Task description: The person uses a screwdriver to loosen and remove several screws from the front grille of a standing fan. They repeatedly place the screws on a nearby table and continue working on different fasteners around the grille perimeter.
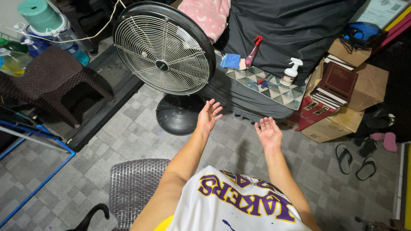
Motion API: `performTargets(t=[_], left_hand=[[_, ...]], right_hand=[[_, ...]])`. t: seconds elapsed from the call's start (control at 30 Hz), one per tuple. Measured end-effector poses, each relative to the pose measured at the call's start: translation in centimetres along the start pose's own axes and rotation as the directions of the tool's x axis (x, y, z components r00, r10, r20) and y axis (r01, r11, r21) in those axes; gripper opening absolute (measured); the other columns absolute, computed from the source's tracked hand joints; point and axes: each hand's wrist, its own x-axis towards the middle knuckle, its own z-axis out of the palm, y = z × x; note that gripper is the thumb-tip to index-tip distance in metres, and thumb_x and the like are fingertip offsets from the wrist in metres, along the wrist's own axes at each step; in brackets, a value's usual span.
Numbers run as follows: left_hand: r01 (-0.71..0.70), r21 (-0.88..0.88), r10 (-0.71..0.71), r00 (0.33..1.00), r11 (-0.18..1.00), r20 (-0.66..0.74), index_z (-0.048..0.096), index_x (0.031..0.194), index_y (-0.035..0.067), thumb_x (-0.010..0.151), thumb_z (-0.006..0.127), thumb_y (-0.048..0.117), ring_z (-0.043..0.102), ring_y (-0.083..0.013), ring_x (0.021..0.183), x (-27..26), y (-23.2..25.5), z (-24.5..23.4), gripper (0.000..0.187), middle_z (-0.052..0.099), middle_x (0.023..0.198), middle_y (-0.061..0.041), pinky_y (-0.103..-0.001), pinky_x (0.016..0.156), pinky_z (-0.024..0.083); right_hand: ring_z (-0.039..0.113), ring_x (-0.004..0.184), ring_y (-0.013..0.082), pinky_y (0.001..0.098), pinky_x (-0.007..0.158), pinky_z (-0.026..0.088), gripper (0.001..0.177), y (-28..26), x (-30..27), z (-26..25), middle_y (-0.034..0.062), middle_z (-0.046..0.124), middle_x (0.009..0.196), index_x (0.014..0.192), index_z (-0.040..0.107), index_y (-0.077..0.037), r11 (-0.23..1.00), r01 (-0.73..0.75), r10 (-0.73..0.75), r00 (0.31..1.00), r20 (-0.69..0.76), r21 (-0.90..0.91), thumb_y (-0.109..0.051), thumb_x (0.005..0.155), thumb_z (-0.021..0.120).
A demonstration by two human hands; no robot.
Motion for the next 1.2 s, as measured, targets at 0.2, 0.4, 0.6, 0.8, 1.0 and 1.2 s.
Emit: performTargets(t=[0.2, 0.4, 0.6, 0.8, 1.0, 1.2], left_hand=[[-0.001, -0.010, 0.001, 1.000, 1.000, -0.016, 0.042, 0.155, 0.013, 0.104, 0.045, 0.050, 0.055, -0.0307, 0.131, -0.3, 0.3, 0.2, 0.063, 0.051, 0.154, -0.015, -0.055, 0.104, 0.042], [0.007, -0.008, -0.007, 1.000, 1.000, -0.026, 0.042, 0.155, 0.014, 0.104, 0.045, 0.049, 0.055, -0.0305, 0.130, -0.4, 0.5, 0.5, 0.062, 0.051, 0.153, -0.014, -0.054, 0.103, 0.043], [0.021, -0.007, -0.022, 0.999, 1.000, -0.029, 0.042, 0.154, 0.014, 0.102, 0.048, 0.049, 0.055, -0.0304, 0.131, -0.1, 0.3, 0.1, 0.062, 0.051, 0.153, -0.014, -0.054, 0.102, 0.043], [-0.014, 0.015, 0.014, 1.000, 1.000, 0.025, 0.048, 0.149, 0.007, 0.103, 0.052, 0.039, 0.059, -0.0322, 0.129, 1.0, 0.2, -1.2, 0.056, 0.056, 0.148, -0.019, -0.052, 0.103, 0.046], [-0.095, 0.057, 0.095, 0.995, 0.994, 0.008, 0.050, 0.147, 0.008, 0.103, 0.051, 0.038, 0.061, -0.0312, 0.125, 1.2, 6.5, -2.8, 0.053, 0.059, 0.143, -0.019, -0.050, 0.100, 0.048], [-0.203, 0.014, 0.203, 0.978, 0.979, -0.047, 0.052, 0.142, 0.008, 0.104, 0.049, 0.035, 0.062, -0.0305, 0.124, 2.2, 11.6, -3.7, 0.047, 0.063, 0.138, -0.017, -0.046, 0.098, 0.049]], right_hand=[[0.062, 0.111, 0.0221, 0.0531, 0.112, 0.044, 0.012, 0.4, -0.6, 1.0, 0.0043, 0.067, 0.109, 0.103, 0.068, -0.012, 1.000, 0.013, -0.014, 1.000, -0.026, -0.017, -0.023, 0.100, 0.064], [0.061, 0.110, 0.0227, 0.0536, 0.111, 0.044, 0.013, 0.7, 0.3, 0.3, 0.0044, 0.066, 0.108, 0.103, 0.069, -0.012, 1.000, -0.001, 0.001, 1.000, 0.003, -0.003, -0.023, 0.099, 0.065], [0.062, 0.109, 0.0226, 0.0534, 0.110, 0.044, 0.012, 1.4, 1.2, -0.4, 0.0039, 0.068, 0.108, 0.101, 0.069, -0.012, 1.000, -0.014, 0.014, 1.000, 0.004, 0.006, -0.022, 0.097, 0.066], [0.065, 0.100, 0.0227, 0.0535, 0.110, 0.047, 0.009, 2.7, 3.5, 0.5, 0.0050, 0.069, 0.097, 0.093, 0.068, -0.011, 0.998, -0.055, 0.054, 0.997, 0.050, 0.017, -0.019, 0.097, 0.069], [0.066, 0.099, 0.0211, 0.0508, 0.110, 0.047, 0.010, 6.3, 6.7, 3.2, 0.0036, 0.070, 0.096, 0.093, 0.068, -0.012, 0.996, -0.081, 0.087, 0.986, 0.142, -0.045, -0.020, 0.100, 0.069], [0.066, 0.098, 0.0220, 0.0525, 0.110, 0.047, 0.013, 10.0, 10.5, 7.1, 0.0046, 0.069, 0.095, 0.094, 0.067, -0.012, 0.978, -0.149, 0.177, 0.963, 0.202, -0.147, -0.022, 0.102, 0.066]])
